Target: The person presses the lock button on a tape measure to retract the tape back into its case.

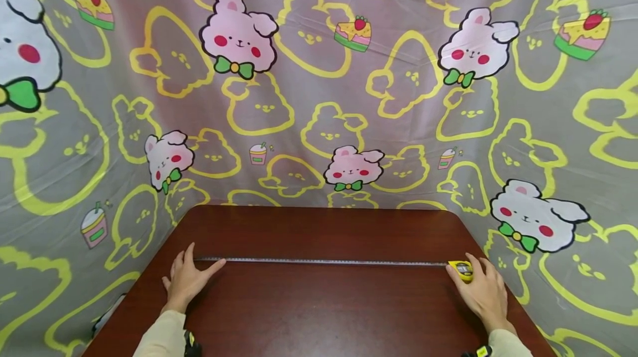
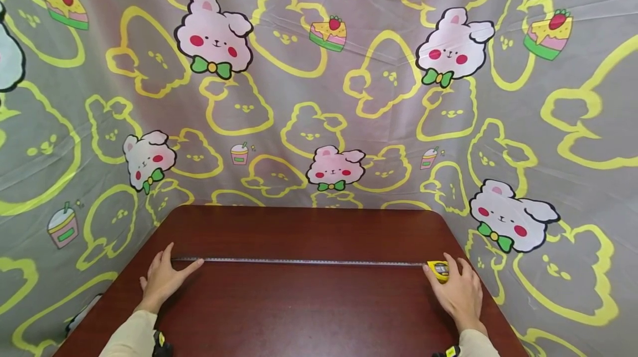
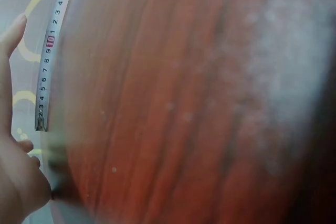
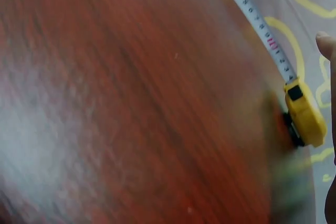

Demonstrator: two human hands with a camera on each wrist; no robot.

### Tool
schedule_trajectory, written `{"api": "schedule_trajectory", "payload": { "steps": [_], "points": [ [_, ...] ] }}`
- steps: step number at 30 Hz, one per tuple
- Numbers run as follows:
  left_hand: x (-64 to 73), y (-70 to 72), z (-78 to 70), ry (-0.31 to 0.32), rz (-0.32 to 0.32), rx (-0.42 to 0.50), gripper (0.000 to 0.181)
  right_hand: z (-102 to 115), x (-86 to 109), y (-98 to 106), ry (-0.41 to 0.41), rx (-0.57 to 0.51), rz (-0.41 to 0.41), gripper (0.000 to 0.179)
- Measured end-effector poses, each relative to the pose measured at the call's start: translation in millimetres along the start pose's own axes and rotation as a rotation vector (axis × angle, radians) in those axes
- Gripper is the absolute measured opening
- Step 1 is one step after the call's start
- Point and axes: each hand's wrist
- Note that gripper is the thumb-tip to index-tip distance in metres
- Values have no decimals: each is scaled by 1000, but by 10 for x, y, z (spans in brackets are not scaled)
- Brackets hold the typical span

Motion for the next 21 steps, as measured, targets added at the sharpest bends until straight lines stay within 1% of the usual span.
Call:
{"api": "schedule_trajectory", "payload": {
  "steps": [5,9,12,15,21],
  "points": [
    [-23,13,22,33,17,-1,124,-80,-1,-56,-45,-8,72,87],
    [-31,32,45,45,20,17,122,-112,-16,-95,-50,6,114,94],
    [-33,39,62,46,9,33,120,-125,-34,-129,-35,22,134,98],
    [-39,26,69,45,-5,39,118,-129,-54,-164,-38,29,152,101],
    [-58,5,52,55,-27,25,115,-129,-96,-212,-53,48,175,101]
  ]
}}
Point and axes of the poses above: each hand's wrist, its own x-axis away from the middle knuckle, its own y-axis out of the back of the hand, z = x × y, and after that the axes turned 10 degrees about x, right-handed
